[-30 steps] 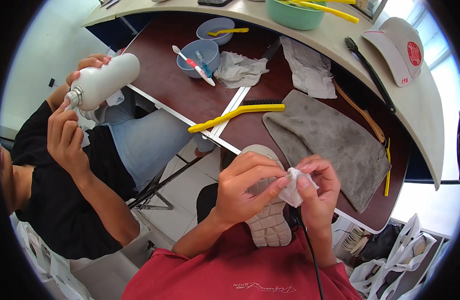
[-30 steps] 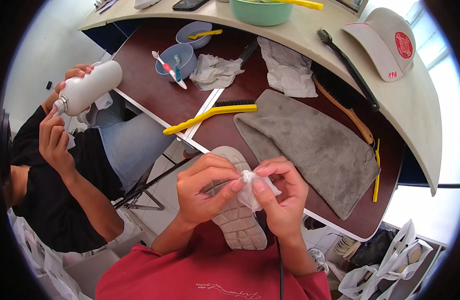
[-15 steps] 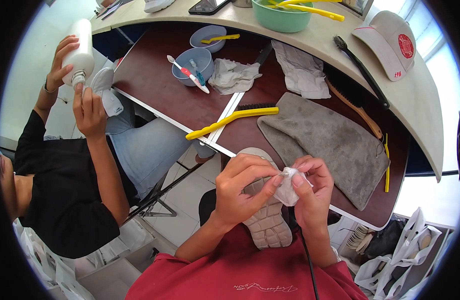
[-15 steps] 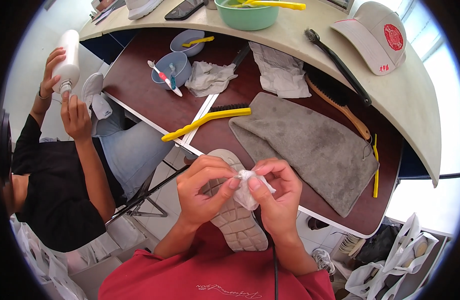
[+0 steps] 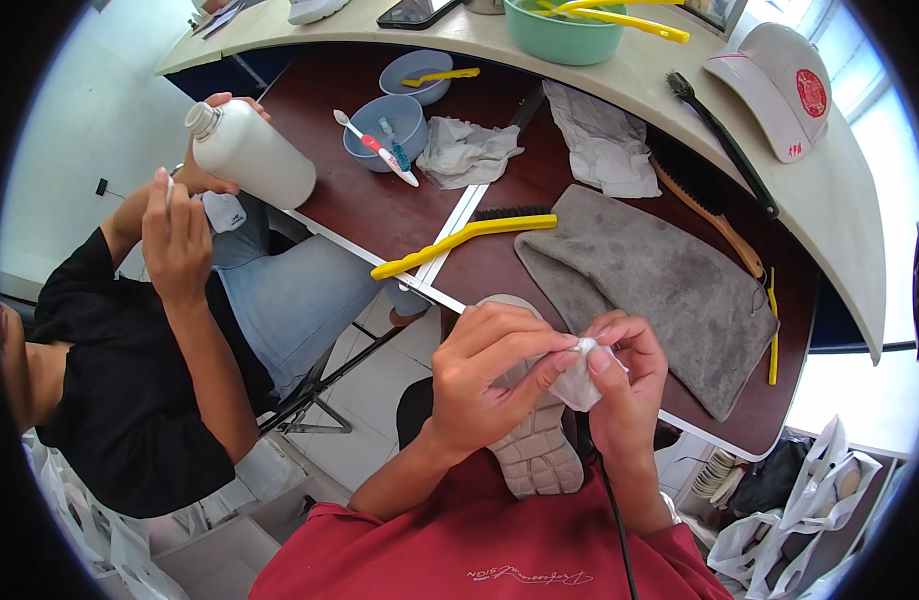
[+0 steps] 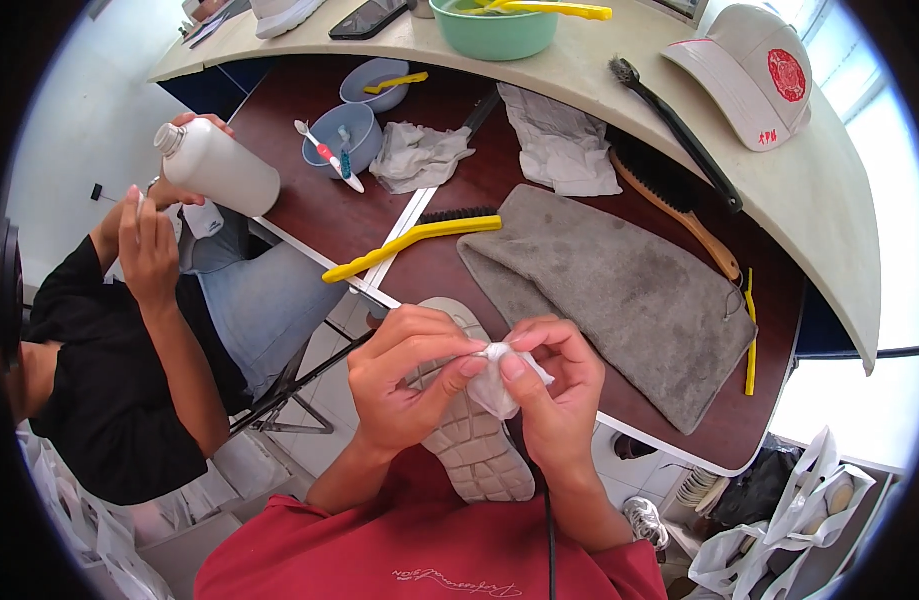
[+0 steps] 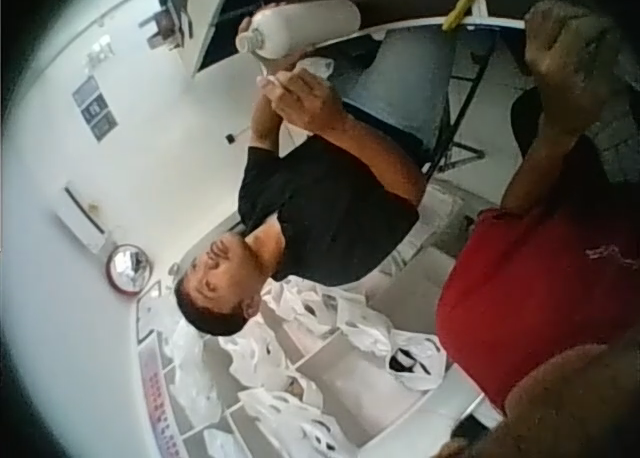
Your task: Repairing the sole of a shoe by applying adhesive and cleaning the surface.
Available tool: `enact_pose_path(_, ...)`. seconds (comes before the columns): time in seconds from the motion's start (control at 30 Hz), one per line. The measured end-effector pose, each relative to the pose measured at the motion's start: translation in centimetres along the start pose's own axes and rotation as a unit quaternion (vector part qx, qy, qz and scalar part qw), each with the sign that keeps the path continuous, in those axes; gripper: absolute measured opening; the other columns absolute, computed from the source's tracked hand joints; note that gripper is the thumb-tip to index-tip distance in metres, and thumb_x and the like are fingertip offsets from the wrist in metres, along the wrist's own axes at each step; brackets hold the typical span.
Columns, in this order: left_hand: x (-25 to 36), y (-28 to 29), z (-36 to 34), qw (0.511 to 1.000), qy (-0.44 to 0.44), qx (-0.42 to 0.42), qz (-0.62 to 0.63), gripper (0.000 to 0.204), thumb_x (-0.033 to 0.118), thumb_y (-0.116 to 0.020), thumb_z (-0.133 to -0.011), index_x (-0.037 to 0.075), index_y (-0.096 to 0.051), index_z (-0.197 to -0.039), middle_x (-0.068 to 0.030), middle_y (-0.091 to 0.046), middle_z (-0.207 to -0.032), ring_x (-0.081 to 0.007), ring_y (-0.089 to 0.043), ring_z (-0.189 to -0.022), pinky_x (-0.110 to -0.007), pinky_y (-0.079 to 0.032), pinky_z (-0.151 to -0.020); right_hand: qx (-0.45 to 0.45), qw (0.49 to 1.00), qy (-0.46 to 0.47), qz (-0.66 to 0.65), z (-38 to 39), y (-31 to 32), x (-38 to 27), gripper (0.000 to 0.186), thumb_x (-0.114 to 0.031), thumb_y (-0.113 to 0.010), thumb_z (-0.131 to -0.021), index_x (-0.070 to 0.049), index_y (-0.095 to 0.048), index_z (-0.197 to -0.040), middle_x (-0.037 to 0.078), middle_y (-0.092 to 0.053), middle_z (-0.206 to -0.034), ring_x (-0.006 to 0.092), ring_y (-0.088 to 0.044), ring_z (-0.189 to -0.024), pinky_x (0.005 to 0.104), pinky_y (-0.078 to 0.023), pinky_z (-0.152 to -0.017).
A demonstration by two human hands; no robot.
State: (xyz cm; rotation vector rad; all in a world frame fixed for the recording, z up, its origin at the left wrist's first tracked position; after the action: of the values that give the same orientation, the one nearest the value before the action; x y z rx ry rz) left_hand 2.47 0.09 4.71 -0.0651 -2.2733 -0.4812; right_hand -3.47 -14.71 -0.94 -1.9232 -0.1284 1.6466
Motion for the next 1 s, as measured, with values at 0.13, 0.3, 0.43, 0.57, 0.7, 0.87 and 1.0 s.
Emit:
enact_pose_path(0.13, -0.1, -0.3, 0.3, 1.000, 0.015, 0.022, 0.007, 0.016, 0.003, -0.087, -0.080, -0.001, -0.079, -0.094, -0.0100, -0.074, -0.086, -0.0228, -0.069, -0.080, -0.033, -0.054, -0.071, 0.006, 0.998, -0.019, -0.052, 0.2, 0.1, 0.6, 0.019, -0.003, -0.074, -0.091, -0.003, -0.062, -0.105, 0.008, -0.061, -0.108, 0.0137, -0.059, -0.100, 0.0281, -0.046, -0.091)
enact_pose_path(0.3, -0.2, -0.4, 0.9, 0.999, 0.018, 0.040, -0.006, 0.017, -0.001, -0.086, -0.079, 0.000, -0.079, -0.094, -0.0101, -0.074, -0.084, -0.0230, -0.070, -0.077, -0.033, -0.055, -0.070, 0.021, 0.993, -0.054, -0.101, 0.3, -0.2, 1.2, 0.020, -0.002, -0.074, -0.089, -0.004, -0.061, -0.106, 0.008, -0.061, -0.107, 0.0138, -0.059, -0.100, 0.0281, -0.046, -0.091)
enact_pose_path(0.43, 0.5, 0.0, 0.7, 0.998, -0.004, 0.061, -0.008, 0.017, -0.002, -0.085, -0.078, 0.000, -0.080, -0.093, -0.0099, -0.073, -0.082, -0.0231, -0.070, -0.077, -0.033, -0.055, -0.068, 0.003, 0.998, -0.023, -0.050, -0.2, -0.1, 0.7, 0.021, -0.002, -0.074, -0.089, -0.004, -0.061, -0.106, 0.008, -0.062, -0.107, 0.0139, -0.059, -0.100, 0.0285, -0.046, -0.091)
enact_pose_path(0.57, 0.2, -0.3, 0.7, 0.998, 0.001, 0.062, 0.003, 0.017, -0.002, -0.085, -0.078, -0.001, -0.080, -0.094, -0.0099, -0.073, -0.082, -0.0232, -0.071, -0.077, -0.033, -0.056, -0.068, 0.001, 0.997, -0.036, -0.071, -0.2, -0.6, 0.3, 0.022, -0.004, -0.074, -0.089, -0.004, -0.061, -0.106, 0.009, -0.062, -0.108, 0.0144, -0.059, -0.099, 0.0288, -0.046, -0.091)
enact_pose_path(0.7, 0.1, -0.4, 1.2, 0.997, 0.009, 0.075, 0.012, 0.017, -0.003, -0.085, -0.078, -0.001, -0.080, -0.095, -0.0099, -0.073, -0.083, -0.0237, -0.071, -0.077, -0.033, -0.056, -0.069, 0.002, 0.997, -0.022, -0.070, -0.3, -1.0, -0.4, 0.031, -0.008, -0.075, -0.089, 0.001, -0.067, -0.117, 0.012, -0.062, -0.116, 0.0152, -0.059, -0.101, 0.0286, -0.046, -0.093)
enact_pose_path(0.87, 0.4, 0.2, 1.7, 0.998, 0.006, 0.058, 0.006, 0.019, -0.002, -0.084, -0.075, 0.000, -0.079, -0.094, -0.0106, -0.075, -0.088, -0.0258, -0.072, -0.084, -0.036, -0.057, -0.076, -0.087, 0.988, 0.019, 0.128, -0.7, -2.5, -1.0, 0.033, -0.014, -0.074, -0.093, 0.006, -0.073, -0.120, 0.016, -0.062, -0.129, 0.0166, -0.060, -0.109, 0.0307, -0.049, -0.093)
enact_pose_path(1.0, -1.2, 4.3, 0.5, 0.996, -0.035, 0.051, -0.070, 0.024, 0.000, -0.080, -0.078, 0.002, -0.077, -0.101, -0.0094, -0.075, -0.095, -0.0265, -0.071, -0.092, -0.040, -0.056, -0.085, -0.109, 0.973, 0.077, 0.188, -2.1, -2.5, -2.7, 0.031, -0.016, -0.071, -0.099, 0.004, -0.074, -0.121, 0.014, -0.070, -0.111, 0.0155, -0.064, -0.103, 0.0285, -0.050, -0.090)
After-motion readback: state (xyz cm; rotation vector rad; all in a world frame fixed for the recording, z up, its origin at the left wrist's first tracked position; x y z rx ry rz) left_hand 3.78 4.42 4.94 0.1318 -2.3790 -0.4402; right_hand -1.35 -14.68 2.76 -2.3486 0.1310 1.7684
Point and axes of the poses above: each hand's wrist, its own z-axis away from the middle knuckle, its own y-axis out of the back of the hand, x = y × z, the point moved 7 cm from there along -z, towards the middle knuckle
